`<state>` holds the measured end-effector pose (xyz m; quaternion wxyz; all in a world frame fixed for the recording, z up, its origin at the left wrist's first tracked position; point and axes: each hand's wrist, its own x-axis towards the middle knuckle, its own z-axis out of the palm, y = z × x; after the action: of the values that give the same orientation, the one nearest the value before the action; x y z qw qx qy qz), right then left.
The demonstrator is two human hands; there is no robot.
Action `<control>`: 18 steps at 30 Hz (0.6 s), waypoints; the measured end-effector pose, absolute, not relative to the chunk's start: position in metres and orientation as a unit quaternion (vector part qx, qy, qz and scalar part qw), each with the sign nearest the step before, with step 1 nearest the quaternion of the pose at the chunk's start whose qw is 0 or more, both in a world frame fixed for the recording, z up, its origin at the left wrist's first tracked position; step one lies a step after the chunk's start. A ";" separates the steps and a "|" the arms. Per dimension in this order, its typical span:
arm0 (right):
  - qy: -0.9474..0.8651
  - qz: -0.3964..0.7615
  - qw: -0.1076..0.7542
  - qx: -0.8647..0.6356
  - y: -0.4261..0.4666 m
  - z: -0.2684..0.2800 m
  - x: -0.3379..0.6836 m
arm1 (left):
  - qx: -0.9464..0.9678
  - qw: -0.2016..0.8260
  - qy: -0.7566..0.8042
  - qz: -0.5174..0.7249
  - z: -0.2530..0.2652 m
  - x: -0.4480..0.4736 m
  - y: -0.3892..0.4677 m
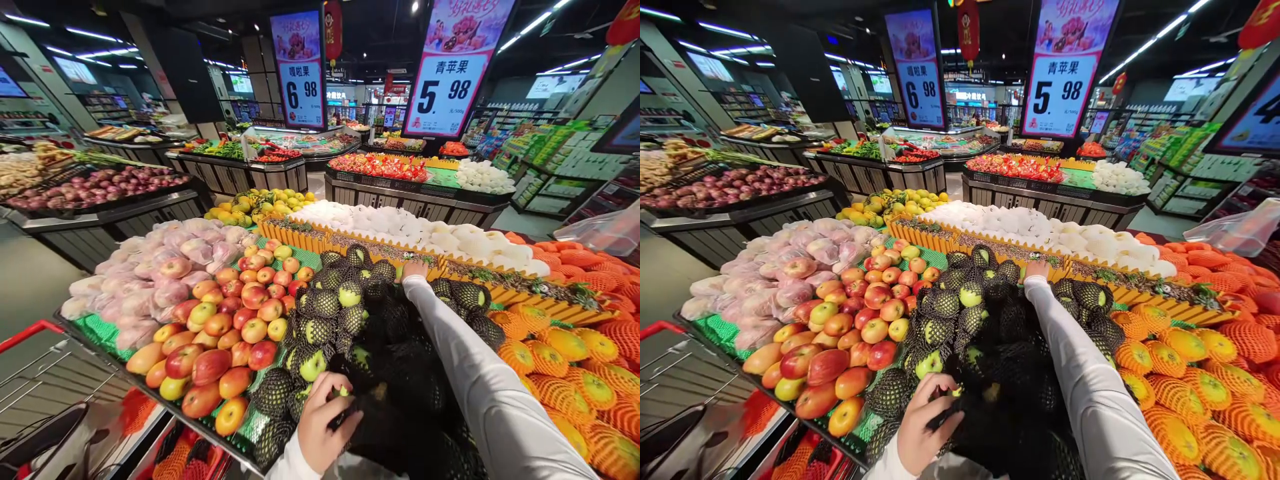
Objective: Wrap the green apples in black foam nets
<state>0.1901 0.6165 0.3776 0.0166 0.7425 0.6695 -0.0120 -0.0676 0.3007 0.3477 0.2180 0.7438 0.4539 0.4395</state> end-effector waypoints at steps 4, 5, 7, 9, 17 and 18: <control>0.622 0.056 -0.049 0.780 0.588 0.426 0.202 | 0.705 0.247 0.496 0.443 0.354 -0.072 0.291; 0.608 0.065 -0.075 0.788 0.577 0.441 0.208 | 0.692 0.267 0.506 0.439 0.355 -0.075 0.288; 0.576 0.051 -0.165 0.799 0.545 0.467 0.222 | 0.676 0.299 0.521 0.426 0.356 -0.082 0.283; 0.548 -0.015 -0.298 0.782 0.499 0.487 0.237 | 0.687 0.317 0.515 0.403 0.359 -0.091 0.281; 0.444 -0.314 -0.631 0.553 0.262 0.437 0.198 | 0.723 0.332 0.475 0.375 0.367 -0.115 0.280; 0.423 -0.351 -0.646 0.530 0.242 0.424 0.180 | 0.723 0.348 0.469 0.369 0.368 -0.113 0.278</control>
<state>0.1805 0.2424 0.4235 -0.6458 0.5302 0.4228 -0.3508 -0.1135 0.2778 0.3682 0.3482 0.7231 0.4686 0.3693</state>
